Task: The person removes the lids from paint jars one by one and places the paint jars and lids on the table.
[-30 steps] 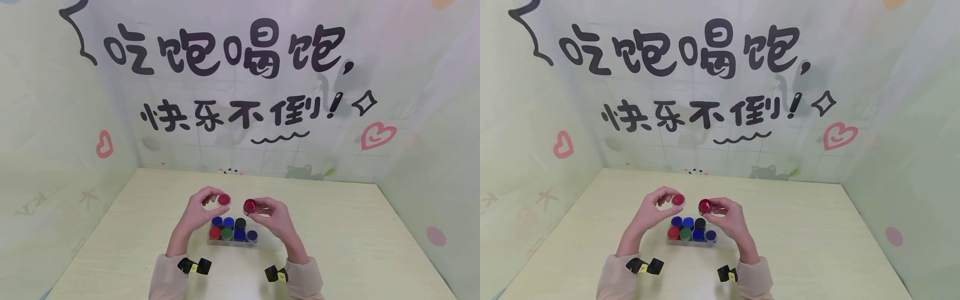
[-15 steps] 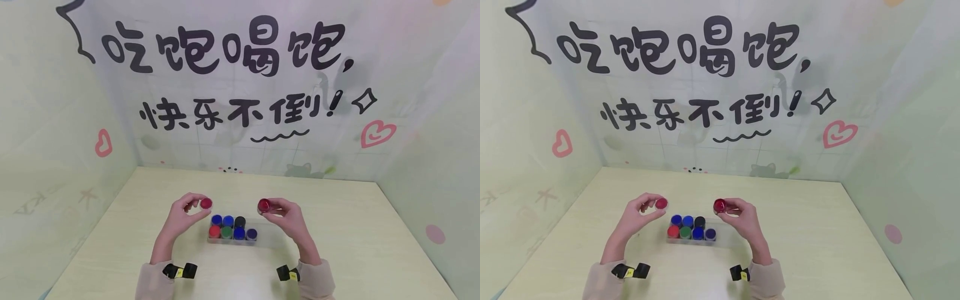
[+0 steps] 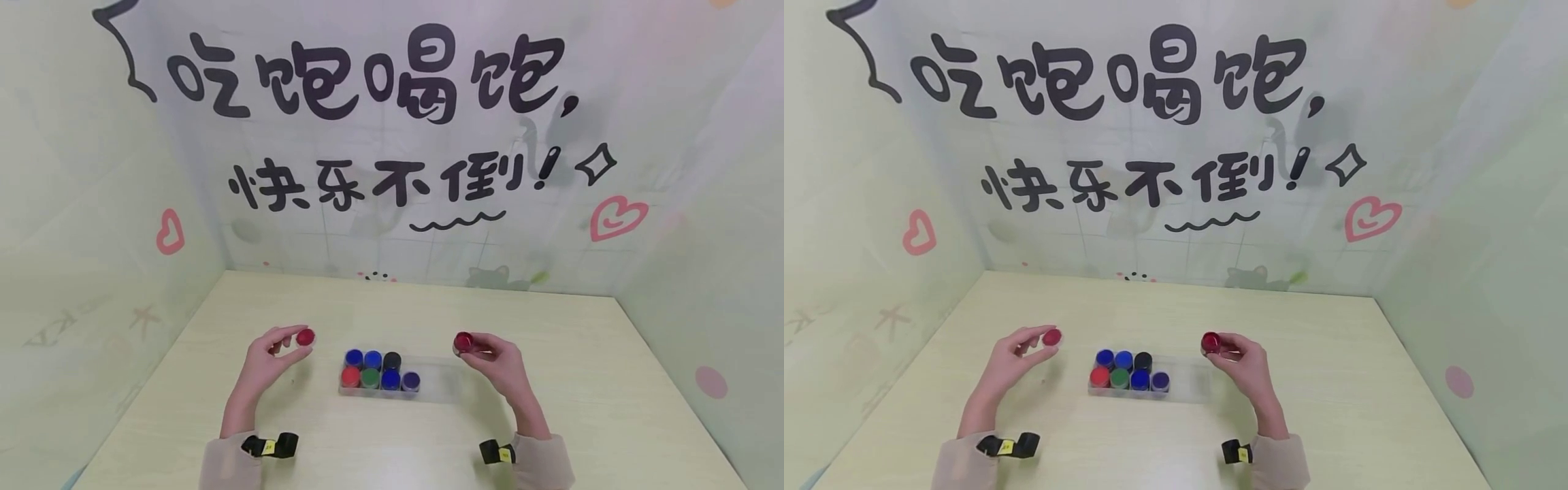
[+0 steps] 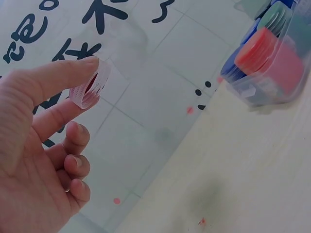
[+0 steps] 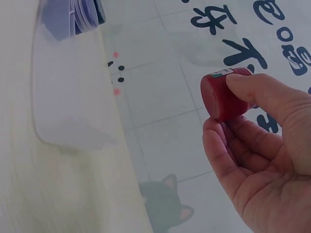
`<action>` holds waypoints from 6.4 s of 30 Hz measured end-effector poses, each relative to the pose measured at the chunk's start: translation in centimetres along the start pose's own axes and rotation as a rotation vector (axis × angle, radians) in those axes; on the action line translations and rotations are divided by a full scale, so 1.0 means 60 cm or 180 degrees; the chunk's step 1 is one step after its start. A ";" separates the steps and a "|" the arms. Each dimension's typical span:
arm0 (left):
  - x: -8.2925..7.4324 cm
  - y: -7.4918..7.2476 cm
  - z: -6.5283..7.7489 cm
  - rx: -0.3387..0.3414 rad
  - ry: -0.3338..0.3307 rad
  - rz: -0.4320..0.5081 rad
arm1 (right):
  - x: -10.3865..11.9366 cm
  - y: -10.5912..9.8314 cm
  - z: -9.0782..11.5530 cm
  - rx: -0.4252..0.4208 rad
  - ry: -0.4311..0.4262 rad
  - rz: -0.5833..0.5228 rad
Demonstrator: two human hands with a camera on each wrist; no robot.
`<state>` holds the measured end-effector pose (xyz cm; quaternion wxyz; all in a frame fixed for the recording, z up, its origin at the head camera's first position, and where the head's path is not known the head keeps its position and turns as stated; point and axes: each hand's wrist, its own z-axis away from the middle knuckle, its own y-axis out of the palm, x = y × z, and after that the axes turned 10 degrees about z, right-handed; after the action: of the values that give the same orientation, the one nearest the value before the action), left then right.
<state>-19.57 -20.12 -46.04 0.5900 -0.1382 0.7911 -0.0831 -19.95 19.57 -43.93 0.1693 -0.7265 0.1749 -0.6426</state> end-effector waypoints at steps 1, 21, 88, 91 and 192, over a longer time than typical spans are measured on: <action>0.003 -0.003 0.001 -0.0014 -0.0024 -0.0008 | -0.004 -0.004 0.001 -0.0019 0.0025 -0.0015; 0.044 -0.022 0.015 0.0062 -0.0817 -0.0490 | -0.095 -0.064 0.015 -0.0057 0.0360 0.0774; 0.024 0.058 0.008 0.1225 -0.0328 -0.0636 | -0.043 0.053 -0.004 0.0709 -0.0956 0.0843; 0.025 0.064 0.006 0.1263 -0.0293 -0.0596 | -0.039 0.062 -0.007 0.0844 -0.0973 0.0815; -0.078 0.104 -0.044 0.1264 0.0322 0.0044 | 0.051 0.069 -0.038 0.0831 -0.1105 0.0123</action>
<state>-21.63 -12.81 -42.86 0.5658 -0.0093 0.7888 -0.2401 -22.01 14.40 -42.94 0.3018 -0.7946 0.0722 -0.5218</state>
